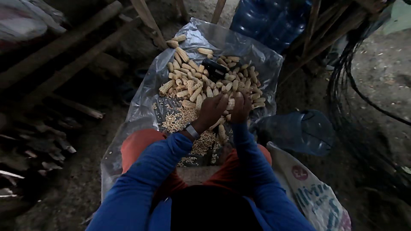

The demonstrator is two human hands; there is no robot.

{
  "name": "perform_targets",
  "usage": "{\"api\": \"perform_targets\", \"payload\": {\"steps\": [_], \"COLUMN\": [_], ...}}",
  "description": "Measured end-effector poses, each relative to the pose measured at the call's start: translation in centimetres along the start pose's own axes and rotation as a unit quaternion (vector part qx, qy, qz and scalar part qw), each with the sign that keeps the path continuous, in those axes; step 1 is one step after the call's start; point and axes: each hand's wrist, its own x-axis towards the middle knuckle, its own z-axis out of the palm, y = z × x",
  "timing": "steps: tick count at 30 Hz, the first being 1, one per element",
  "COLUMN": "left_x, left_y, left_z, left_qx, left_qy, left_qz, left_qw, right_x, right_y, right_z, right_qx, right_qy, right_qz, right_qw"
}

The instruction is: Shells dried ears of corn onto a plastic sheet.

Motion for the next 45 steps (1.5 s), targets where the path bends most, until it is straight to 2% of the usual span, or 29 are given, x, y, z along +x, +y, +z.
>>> {"api": "perform_targets", "payload": {"steps": [2,4,7,9,11,14,16,18,20,22,26,29,32,36,39,41,45], "left_x": [-0.1,0.6,3.1,3.3,0.9,0.3,2.2,4.1,5.0,5.1,5.0,5.1,5.3,5.6,5.9,5.8,5.2], "left_y": [1.6,2.8,-0.4,-1.2,0.8,0.6,-1.0,-2.1,-2.2,-2.1,-2.9,-3.1,-3.0,-2.4,-2.1,-2.2,-2.4], "left_z": [-0.7,-1.6,-0.1,0.4,-0.7,-1.1,-1.3,-1.9,-2.5,-2.7,-1.8,-1.6,-1.9,-2.5,-3.4,-3.3,-2.3], "left_qx": [-0.059,-0.142,-0.284,-0.287,-0.212,-0.101,-0.013,0.047,0.103,0.129,0.139,0.150,0.102,0.073,0.071,0.102,0.149], "left_qy": [-0.023,-0.062,-0.042,-0.020,-0.020,0.045,0.081,0.063,0.004,-0.025,-0.016,-0.022,-0.034,-0.027,0.010,0.026,0.040], "left_qz": [-0.100,-0.192,-0.241,-0.219,-0.202,-0.130,-0.060,-0.013,0.032,0.059,0.057,0.068,0.090,0.033,0.001,0.036,0.083], "left_qw": [0.993,0.969,0.927,0.932,0.956,0.985,0.995,0.997,0.994,0.989,0.989,0.986,0.990,0.996,0.997,0.994,0.985], "right_x": [-0.2,-0.1,0.2,0.1,-0.3,-0.7,-0.9,-0.8,-0.9,-1.4,-2.4,-1.8,-1.3,-1.3,-1.3,-1.5,-1.8], "right_y": [0.3,1.2,1.8,1.6,1.5,1.2,0.8,0.5,0.4,0.7,0.5,0.8,0.5,0.0,0.1,0.2,-0.4], "right_z": [0.0,-0.1,-0.3,0.1,0.5,0.8,1.0,0.9,0.6,1.1,2.7,2.4,1.7,1.3,1.0,1.3,1.9], "right_qx": [-0.078,-0.113,-0.134,-0.150,-0.146,-0.074,0.009,0.070,0.102,0.131,0.164,0.188,0.232,0.260,0.314,0.333,0.335], "right_qy": [0.022,0.034,0.040,0.047,0.029,-0.068,-0.154,-0.228,-0.279,-0.263,-0.146,-0.170,-0.214,-0.232,-0.298,-0.279,-0.207], "right_qz": [-0.115,-0.217,-0.277,-0.250,-0.206,-0.137,-0.047,0.043,0.112,0.155,0.258,0.304,0.316,0.279,0.236,0.253,0.373], "right_qw": [0.990,0.969,0.951,0.955,0.967,0.986,0.987,0.970,0.948,0.943,0.941,0.918,0.895,0.895,0.870,0.864,0.840]}}
